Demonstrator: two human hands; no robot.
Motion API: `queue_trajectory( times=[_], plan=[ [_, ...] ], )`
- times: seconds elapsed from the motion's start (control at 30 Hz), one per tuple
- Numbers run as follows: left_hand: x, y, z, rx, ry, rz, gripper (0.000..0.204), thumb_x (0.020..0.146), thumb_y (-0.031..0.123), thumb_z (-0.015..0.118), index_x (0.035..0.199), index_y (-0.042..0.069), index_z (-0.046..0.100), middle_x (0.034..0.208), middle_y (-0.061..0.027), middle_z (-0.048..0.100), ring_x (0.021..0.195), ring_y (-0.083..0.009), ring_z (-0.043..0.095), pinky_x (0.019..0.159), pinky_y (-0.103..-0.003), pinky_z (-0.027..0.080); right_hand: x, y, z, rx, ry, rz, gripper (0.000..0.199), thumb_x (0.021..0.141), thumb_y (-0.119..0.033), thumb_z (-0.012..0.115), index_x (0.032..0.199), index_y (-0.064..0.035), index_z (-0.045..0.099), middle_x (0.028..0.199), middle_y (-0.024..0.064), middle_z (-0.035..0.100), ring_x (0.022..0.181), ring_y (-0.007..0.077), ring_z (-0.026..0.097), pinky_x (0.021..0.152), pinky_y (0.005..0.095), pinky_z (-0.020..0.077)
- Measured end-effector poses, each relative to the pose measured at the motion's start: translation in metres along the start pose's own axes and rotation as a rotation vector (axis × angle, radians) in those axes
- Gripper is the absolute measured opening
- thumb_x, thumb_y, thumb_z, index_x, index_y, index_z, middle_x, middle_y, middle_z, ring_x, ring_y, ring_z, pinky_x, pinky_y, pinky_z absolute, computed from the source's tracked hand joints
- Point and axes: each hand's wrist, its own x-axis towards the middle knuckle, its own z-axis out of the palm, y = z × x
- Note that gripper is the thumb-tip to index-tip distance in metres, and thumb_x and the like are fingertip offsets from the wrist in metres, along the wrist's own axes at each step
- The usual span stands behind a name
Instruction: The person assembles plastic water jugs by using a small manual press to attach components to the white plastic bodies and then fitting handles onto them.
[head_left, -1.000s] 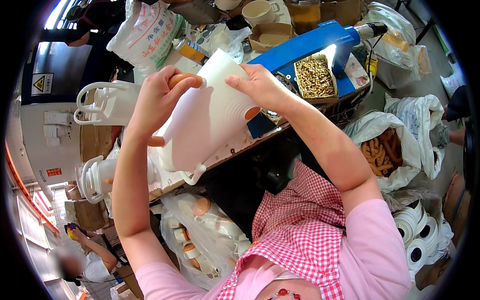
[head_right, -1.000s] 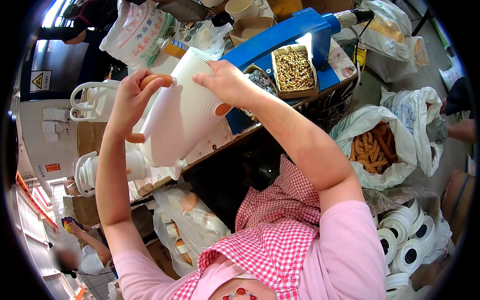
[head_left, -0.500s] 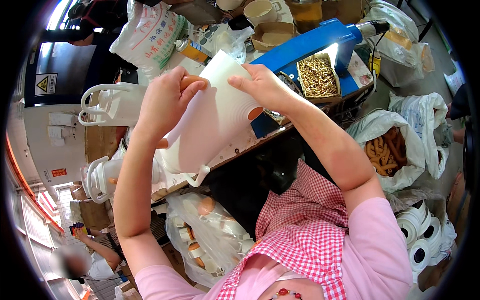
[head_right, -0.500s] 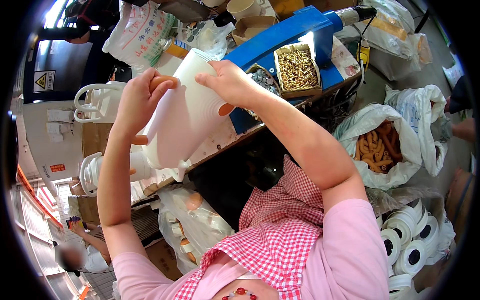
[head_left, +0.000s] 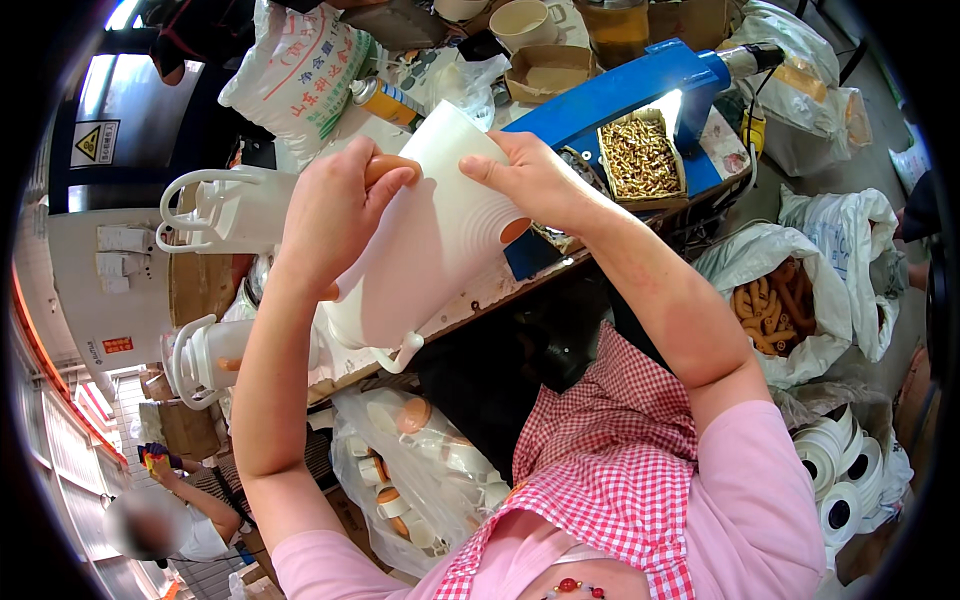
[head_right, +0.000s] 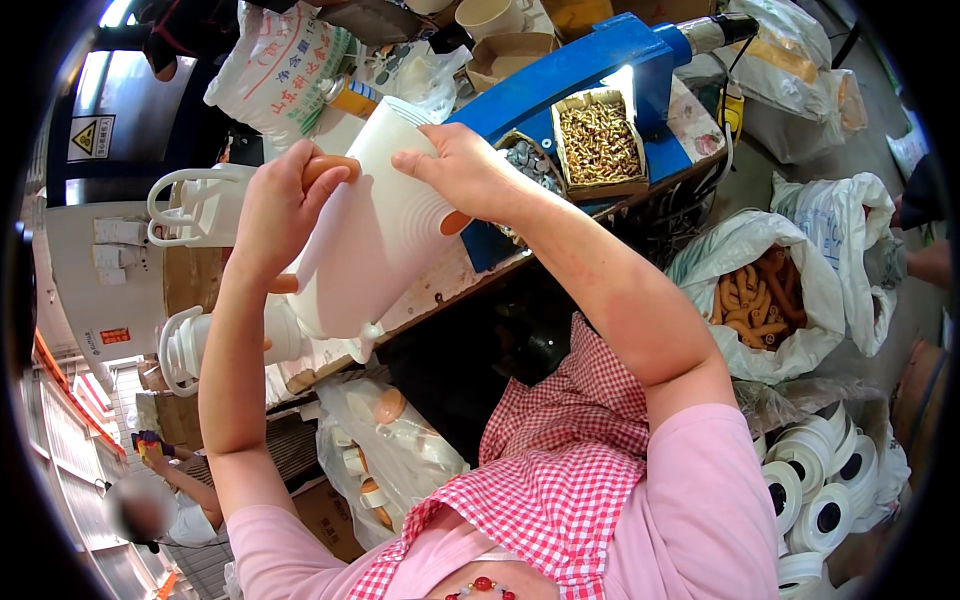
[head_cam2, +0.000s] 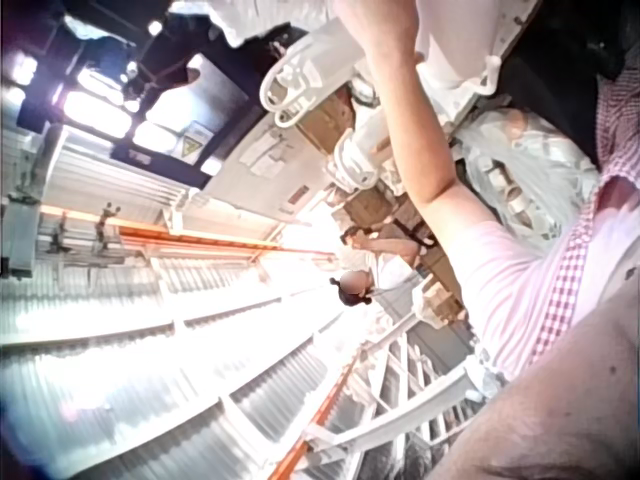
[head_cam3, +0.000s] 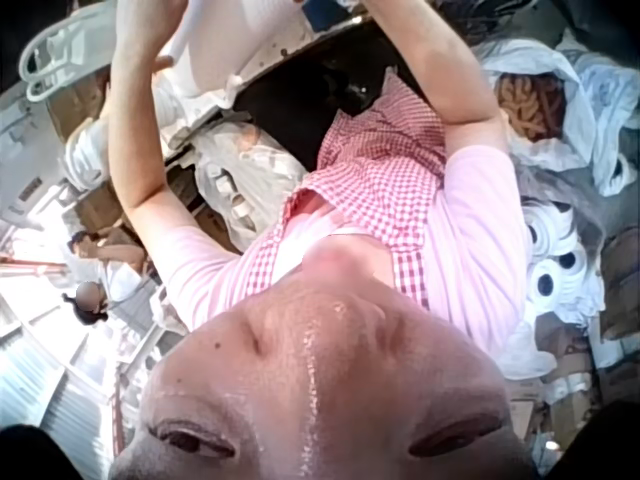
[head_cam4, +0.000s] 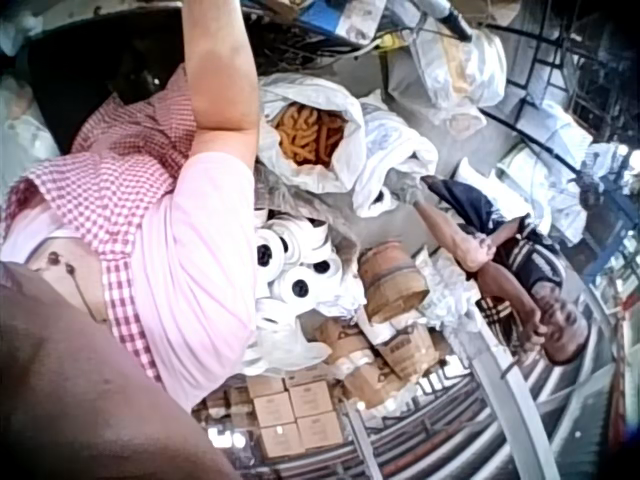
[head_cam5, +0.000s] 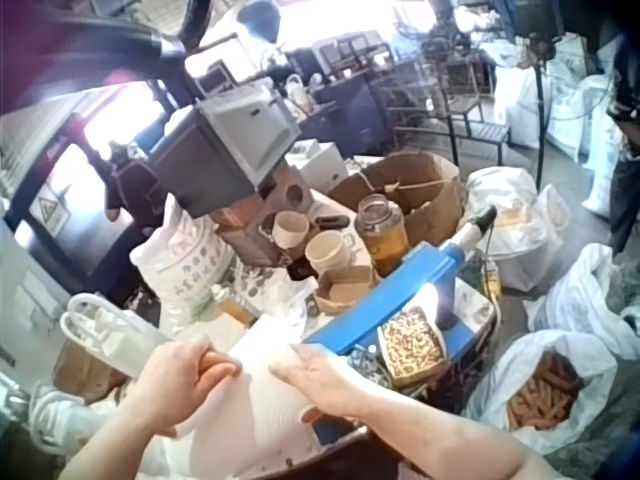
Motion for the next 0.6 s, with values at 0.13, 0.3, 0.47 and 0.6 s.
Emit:
queue_trajectory(
  times=[0.13,0.3,0.47,0.6],
  plan=[
    [-0.001,-0.003,0.002,-0.007,0.015,0.015,0.031,0.092,0.029,0.068,0.087,0.000,0.061,0.082,-0.0184,0.068,0.081,-0.0376,0.064,0.072,-0.046,0.049,0.004,0.005,0.000,-0.029,-0.007,-0.054,0.039,0.098,-0.033,0.059,0.121,-0.0026,0.064,0.100,0.0093,0.069,0.086,0.0185,0.068,0.049,0.0341,0.0595],
    [-0.005,-0.008,0.004,0.010,0.028,0.021,0.032,0.093,0.031,0.067,0.088,0.000,0.060,0.082,-0.0187,0.068,0.080,-0.0380,0.064,0.071,-0.047,0.049,0.002,-0.004,0.005,-0.020,-0.002,-0.026,0.039,0.098,-0.033,0.059,0.121,-0.0017,0.064,0.100,0.0099,0.069,0.086,0.0194,0.069,0.050,0.0347,0.0598],
    [0.010,0.002,0.017,-0.052,0.012,0.100,0.021,0.097,0.018,0.058,0.100,-0.003,0.064,0.103,-0.0175,0.072,0.090,-0.0354,0.068,0.080,-0.040,0.051,-0.007,0.000,-0.019,-0.021,0.008,0.020,0.037,0.097,-0.033,0.061,0.114,0.0001,0.065,0.100,0.0088,0.069,0.076,0.0183,0.070,0.048,0.0327,0.0579],
    [-0.017,-0.038,0.005,-0.085,-0.033,0.027,0.022,0.103,0.018,0.054,0.106,-0.002,0.062,0.099,-0.0144,0.074,0.091,-0.0227,0.069,0.084,-0.033,0.050,0.011,0.002,0.013,-0.242,-0.020,-0.075,0.048,0.092,-0.037,0.064,0.115,0.0059,0.061,0.106,0.0234,0.066,0.096,0.0307,0.070,0.070,0.0390,0.0580]
  ],
)
